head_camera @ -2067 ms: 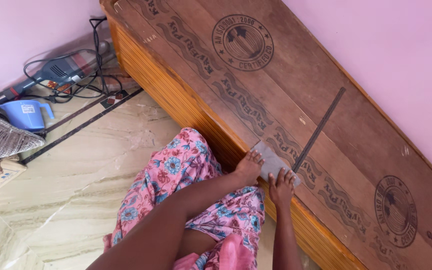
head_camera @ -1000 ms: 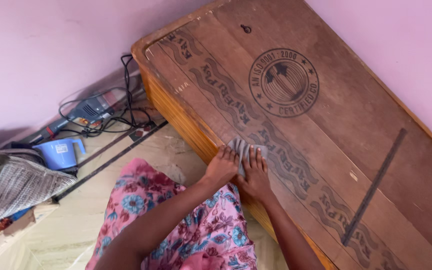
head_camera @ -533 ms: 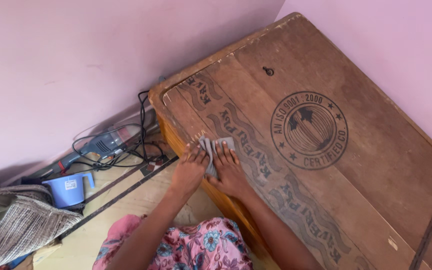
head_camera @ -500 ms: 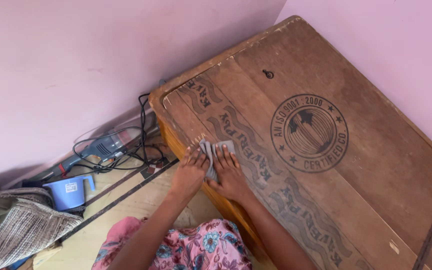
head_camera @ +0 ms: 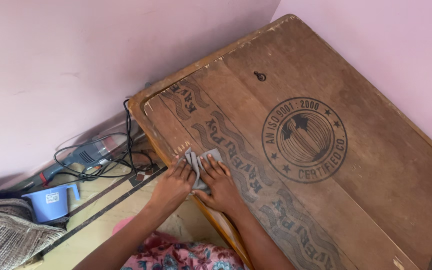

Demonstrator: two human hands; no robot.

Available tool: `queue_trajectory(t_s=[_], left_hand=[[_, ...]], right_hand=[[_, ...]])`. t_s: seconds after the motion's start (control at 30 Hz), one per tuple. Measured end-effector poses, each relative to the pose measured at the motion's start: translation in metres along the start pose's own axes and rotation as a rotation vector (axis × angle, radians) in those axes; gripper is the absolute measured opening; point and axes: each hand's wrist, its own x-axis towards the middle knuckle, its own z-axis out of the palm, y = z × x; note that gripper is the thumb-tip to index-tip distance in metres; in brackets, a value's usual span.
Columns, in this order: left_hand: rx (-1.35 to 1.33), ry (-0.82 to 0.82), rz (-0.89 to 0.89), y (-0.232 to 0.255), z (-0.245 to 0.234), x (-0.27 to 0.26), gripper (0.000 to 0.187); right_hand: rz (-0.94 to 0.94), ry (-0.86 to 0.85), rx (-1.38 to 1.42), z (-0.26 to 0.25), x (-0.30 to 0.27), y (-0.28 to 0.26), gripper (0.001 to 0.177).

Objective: The person wipes the surface of a wooden table using a gray cloth. The person moves the cloth back and forth across the table top, covering different areas systematically.

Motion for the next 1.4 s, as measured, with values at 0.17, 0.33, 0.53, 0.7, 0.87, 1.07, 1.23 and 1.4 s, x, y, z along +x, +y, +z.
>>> queue_trajectory(t_s=[0.17,0.33,0.53,0.7,0.87,1.07,1.23,1.4], left_hand=[[-0.206,0.16,-0.137,0.01,-0.003,-0.004,0.049],[-0.421,0.245,-0.009,-0.002,0.019,-0.002,0.046],[-0.4,0.214,0.158,-0.019,0.023,0.002,0.042],[-0.323,0.134,0.221,-0.024,0.027,0.009,0.034],[-0.271,0.061,0.152,-0.017,0.001,0.013,0.049],[-0.145,0.035,-0.22,0.029,-0.001,0.006,0.04],[-0.473,0.069,-0.35,0.048,-0.019,0.007,0.059],[-0.434,-0.078,-0.342,0.122,-0.027,0.026,0.03]], right_hand=[[0.001,0.021,-0.013,0.003,-0.004,0.002,0.072],[0.004,0.043,-0.023,0.002,-0.003,0.0,0.07],[0.059,0.009,-0.008,0.001,-0.005,0.001,0.064],[0.073,0.015,-0.024,0.006,-0.008,0.002,0.063],[0.007,0.112,-0.017,0.004,0.005,0.009,0.064],[0.043,0.109,-0.041,0.013,-0.004,0.018,0.06],[0.16,0.129,-0.082,-0.008,-0.054,0.043,0.063],[0.235,0.078,0.0,-0.055,-0.139,0.069,0.067]])
